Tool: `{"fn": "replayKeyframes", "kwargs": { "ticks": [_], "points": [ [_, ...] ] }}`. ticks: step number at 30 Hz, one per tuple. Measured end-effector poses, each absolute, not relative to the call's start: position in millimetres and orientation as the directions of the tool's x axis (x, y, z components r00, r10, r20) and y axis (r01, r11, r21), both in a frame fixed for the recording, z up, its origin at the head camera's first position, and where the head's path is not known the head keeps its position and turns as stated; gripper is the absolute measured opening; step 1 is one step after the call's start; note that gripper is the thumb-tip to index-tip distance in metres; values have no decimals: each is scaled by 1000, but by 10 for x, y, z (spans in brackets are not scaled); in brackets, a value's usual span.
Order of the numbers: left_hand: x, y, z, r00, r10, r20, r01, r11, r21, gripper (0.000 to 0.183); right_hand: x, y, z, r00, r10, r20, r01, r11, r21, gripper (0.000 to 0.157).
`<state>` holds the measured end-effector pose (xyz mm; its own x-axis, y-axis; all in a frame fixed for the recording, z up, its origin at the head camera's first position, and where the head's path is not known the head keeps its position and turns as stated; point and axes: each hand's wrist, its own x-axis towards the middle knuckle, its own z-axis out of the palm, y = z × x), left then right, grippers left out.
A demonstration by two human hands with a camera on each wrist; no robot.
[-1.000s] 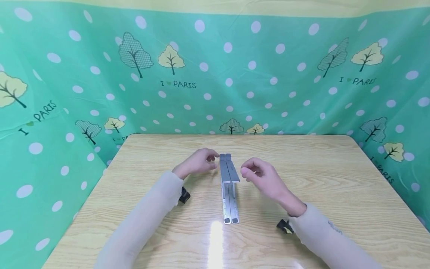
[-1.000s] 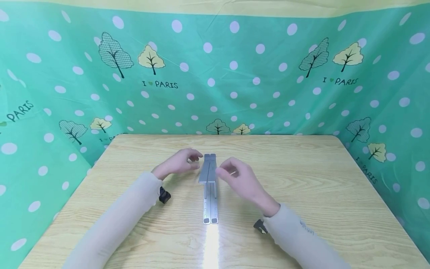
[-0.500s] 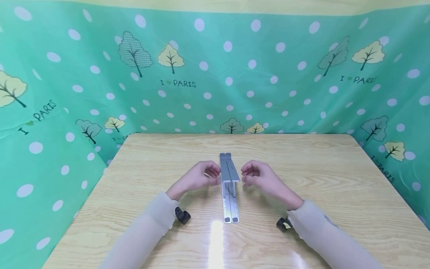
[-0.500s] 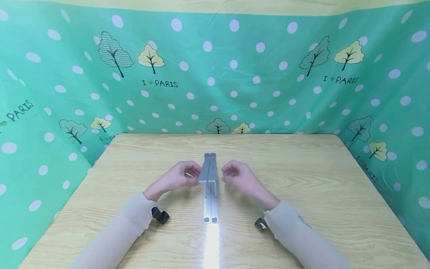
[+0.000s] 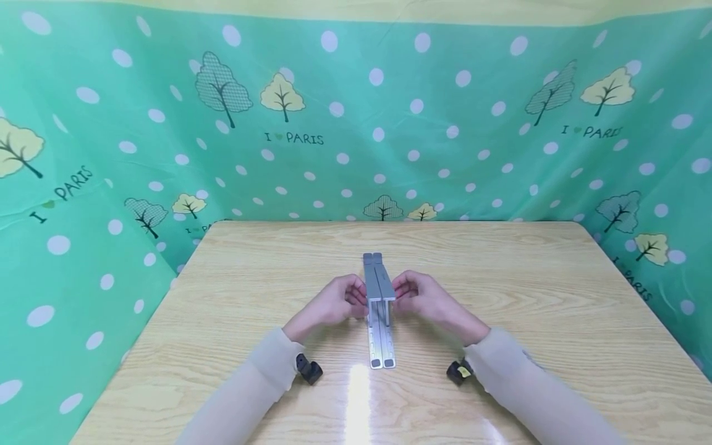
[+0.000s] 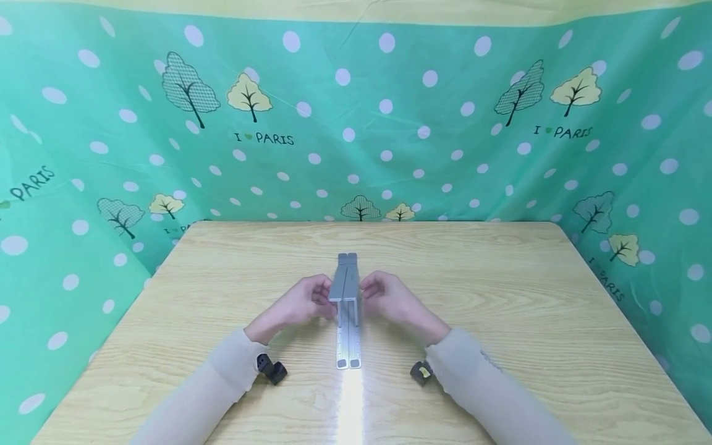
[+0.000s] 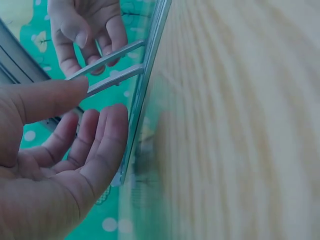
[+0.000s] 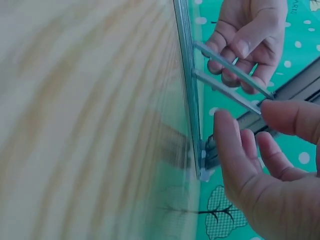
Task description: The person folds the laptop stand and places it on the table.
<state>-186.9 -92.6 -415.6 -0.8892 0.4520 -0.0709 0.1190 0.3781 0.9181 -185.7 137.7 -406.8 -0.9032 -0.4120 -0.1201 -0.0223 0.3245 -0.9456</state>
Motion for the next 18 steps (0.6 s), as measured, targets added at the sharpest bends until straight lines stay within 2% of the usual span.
{"fn": "replayKeyframes", "kwargs": {
  "ticks": [3, 10, 18],
  "points": [
    [-1858, -915, -4164, -901, 429, -73, 102, 372, 923, 34, -1862, 1328, -4074, -905, -405, -132, -23, 355, -934, 37],
    [-1638, -822, -3835, -898, 434, -66, 91, 332, 939, 33, -1869, 1267, -4090, -902, -403, -154, 2, 352, -936, 31],
    [-1751, -802, -4124, -910, 404, -93, 54, 338, 940, 33, -1879, 1206, -4086, -887, -414, -205, 49, 356, -933, 27]
  ]
}}
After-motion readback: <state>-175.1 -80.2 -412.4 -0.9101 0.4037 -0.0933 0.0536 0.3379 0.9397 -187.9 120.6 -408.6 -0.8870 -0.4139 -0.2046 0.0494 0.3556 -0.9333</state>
